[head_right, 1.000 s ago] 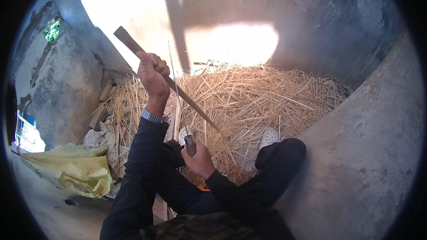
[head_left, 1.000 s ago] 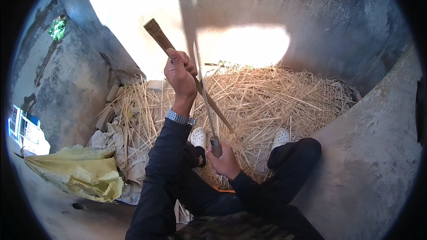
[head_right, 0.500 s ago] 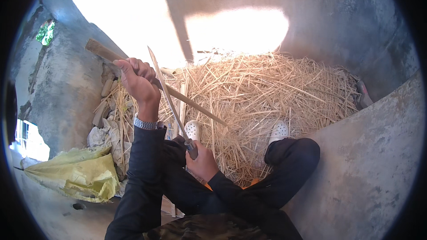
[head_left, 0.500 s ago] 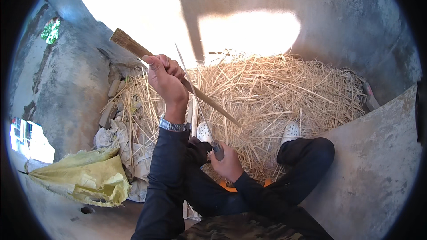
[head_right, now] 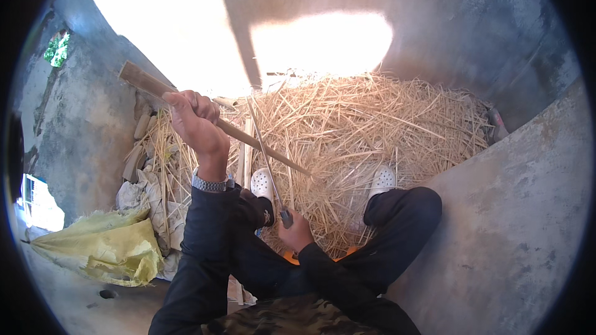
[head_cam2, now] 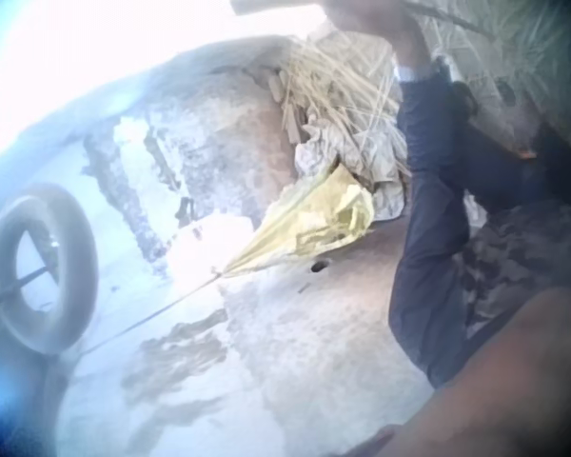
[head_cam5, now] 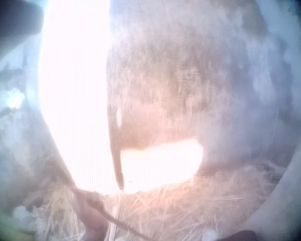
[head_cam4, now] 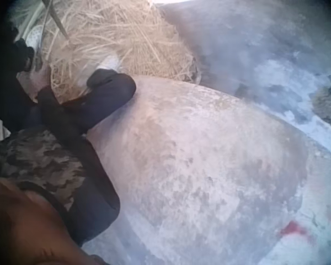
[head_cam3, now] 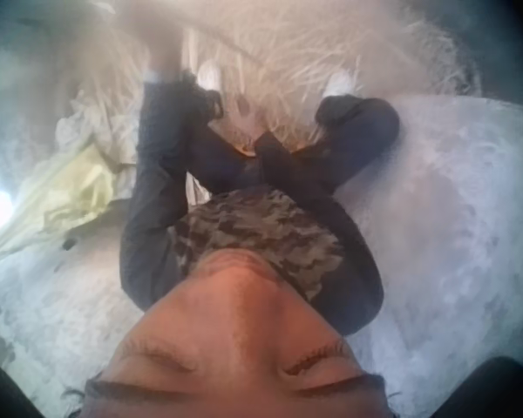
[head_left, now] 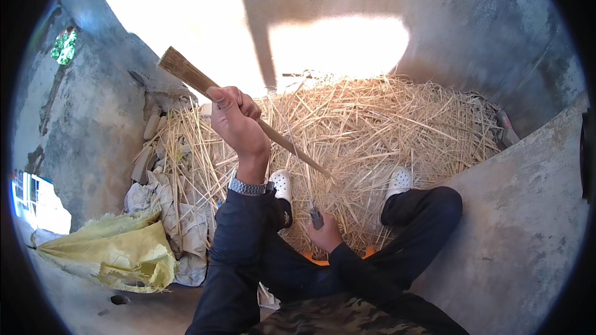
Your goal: The person sits on the floor and uses a knife to peel the outer layer off a long bamboo stick. They hold the stick with one hand and scrape the blade along its length to remove the fibrous exterior, creating a pile of shavings.
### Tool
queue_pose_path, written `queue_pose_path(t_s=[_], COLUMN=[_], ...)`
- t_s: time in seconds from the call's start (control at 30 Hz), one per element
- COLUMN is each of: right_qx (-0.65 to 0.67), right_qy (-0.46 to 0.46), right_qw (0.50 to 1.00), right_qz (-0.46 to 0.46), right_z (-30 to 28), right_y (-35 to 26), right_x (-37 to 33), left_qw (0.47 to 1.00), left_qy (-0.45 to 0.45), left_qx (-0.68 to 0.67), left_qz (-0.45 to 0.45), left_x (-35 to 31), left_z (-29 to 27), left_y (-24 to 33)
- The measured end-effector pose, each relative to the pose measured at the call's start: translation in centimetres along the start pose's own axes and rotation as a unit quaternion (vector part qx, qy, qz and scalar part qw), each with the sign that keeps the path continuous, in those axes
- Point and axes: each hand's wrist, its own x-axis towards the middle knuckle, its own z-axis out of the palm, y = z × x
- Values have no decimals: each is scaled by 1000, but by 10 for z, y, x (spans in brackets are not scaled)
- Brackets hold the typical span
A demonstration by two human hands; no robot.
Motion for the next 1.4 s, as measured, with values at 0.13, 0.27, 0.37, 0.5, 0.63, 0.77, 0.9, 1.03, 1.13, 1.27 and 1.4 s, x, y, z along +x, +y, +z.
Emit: queue_pose_path(t_s=[0.13, 0.27, 0.37, 0.5, 0.63, 0.77, 0.9, 1.03, 1.13, 1.27, 1.4], right_qx=[5, 52, 38, -38, -6, 70, 71, -8, -39, -62, -48], right_qy=[-14, 24, -47, -40, 15, -65, -59, 23, 15, 14, 12], right_qw=[1000, 994, 988, 994, 997, 966, 963, 988, 995, 934, 965], right_qz=[0, -91, 139, 92, -76, 240, 253, -153, -92, 352, 257], right_z=[-12, -6, -15, -28, -16, -14, -13, 9, 15, -6, 10], right_y=[-23, -50, -1, 2, -29, 80, 91, 59, 100, 183, 205], right_x=[-6, -11, 7, 4, 0, 31, 26, 40, 57, 67, 68], left_qw=[999, 1000, 999, 999, 1000, 1000, 999, 997, 996, 995, 996], left_qy=[34, 5, -39, 22, -14, -5, 32, 56, 71, 84, 75], left_qx=[28, 8, 5, 32, 9, 4, 30, 50, 54, 56, 46], left_qz=[-8, -15, -8, -9, -11, -7, -1, 3, -9, 7, 4], left_x=[22, 14, 11, 21, 15, 22, 28, 34, 38, 45, 45], left_z=[-13, -3, -3, -4, -3, -4, -20, -21, -27, -40, -33], left_y=[0, 0, -5, -7, -6, -8, -9, -11, -14, -21, -15])
